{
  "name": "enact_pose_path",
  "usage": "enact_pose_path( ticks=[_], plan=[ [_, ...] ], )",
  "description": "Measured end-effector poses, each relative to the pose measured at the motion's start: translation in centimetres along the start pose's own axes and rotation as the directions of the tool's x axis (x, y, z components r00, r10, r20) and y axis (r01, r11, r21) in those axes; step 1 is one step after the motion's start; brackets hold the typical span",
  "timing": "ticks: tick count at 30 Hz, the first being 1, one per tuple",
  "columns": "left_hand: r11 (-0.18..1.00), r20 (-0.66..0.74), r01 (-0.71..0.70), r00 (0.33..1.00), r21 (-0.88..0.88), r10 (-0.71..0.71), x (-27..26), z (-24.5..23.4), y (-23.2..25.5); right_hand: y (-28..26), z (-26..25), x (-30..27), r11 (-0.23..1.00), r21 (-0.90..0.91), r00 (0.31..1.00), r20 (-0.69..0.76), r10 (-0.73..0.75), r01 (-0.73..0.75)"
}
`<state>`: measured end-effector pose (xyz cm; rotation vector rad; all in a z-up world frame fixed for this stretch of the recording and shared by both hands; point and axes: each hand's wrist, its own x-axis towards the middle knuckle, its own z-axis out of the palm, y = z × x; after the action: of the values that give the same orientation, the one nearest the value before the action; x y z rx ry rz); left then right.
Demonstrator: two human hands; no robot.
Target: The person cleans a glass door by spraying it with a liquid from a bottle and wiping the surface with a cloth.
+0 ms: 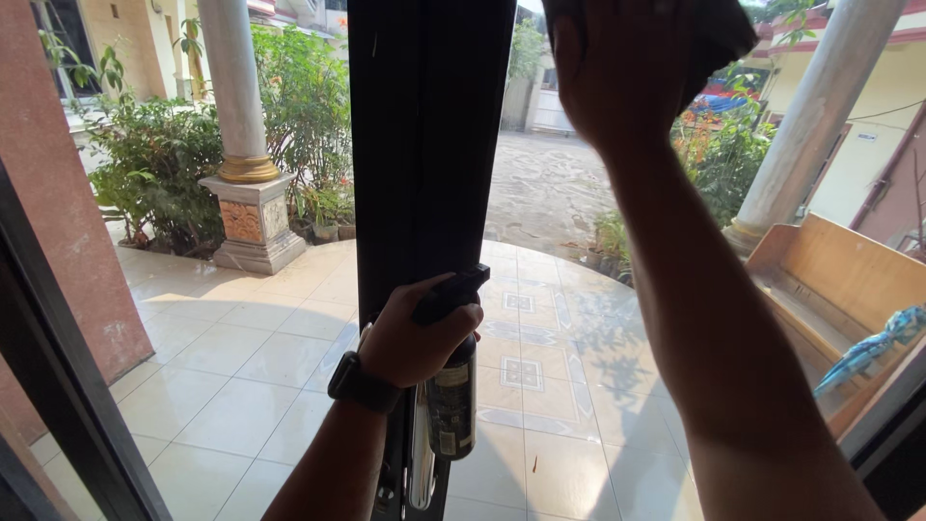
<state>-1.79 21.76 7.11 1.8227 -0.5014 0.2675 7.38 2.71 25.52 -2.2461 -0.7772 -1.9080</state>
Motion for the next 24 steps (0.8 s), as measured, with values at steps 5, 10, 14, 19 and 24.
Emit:
enact_pose_path(
  ticks=[5, 10, 14, 19, 24],
  plan=[
    [0.999, 0.043, -0.002, 0.999, -0.036, 0.004, -1.0, -0.5, 0.2, -3.3, 1.9, -10.2, 0.951, -0.273, 0.989, 0.032, -0.144, 0.147],
    [0.997, 0.078, 0.000, 0.997, -0.081, 0.006, -1.0, 0.1, 0.1, -5.8, 2.7, -22.2, 0.932, -0.241, 0.907, 0.390, -0.160, 0.269],
    [0.996, 0.093, -0.045, 0.994, -0.082, 0.053, -0.7, 1.1, -0.3, -5.3, 1.4, -29.7, 0.895, -0.132, 0.868, 0.338, -0.363, 0.426],
    [0.997, 0.062, -0.069, 0.996, 0.025, 0.067, -0.3, 3.8, 0.9, 2.5, -2.4, -30.2, 0.807, -0.099, 0.755, 0.433, -0.492, 0.583],
    [0.994, 0.043, -0.111, 0.993, -0.022, 0.112, 0.8, 7.4, 2.0, 12.8, -8.4, -28.4, 0.911, -0.281, 0.923, 0.323, -0.207, 0.303]
  ],
)
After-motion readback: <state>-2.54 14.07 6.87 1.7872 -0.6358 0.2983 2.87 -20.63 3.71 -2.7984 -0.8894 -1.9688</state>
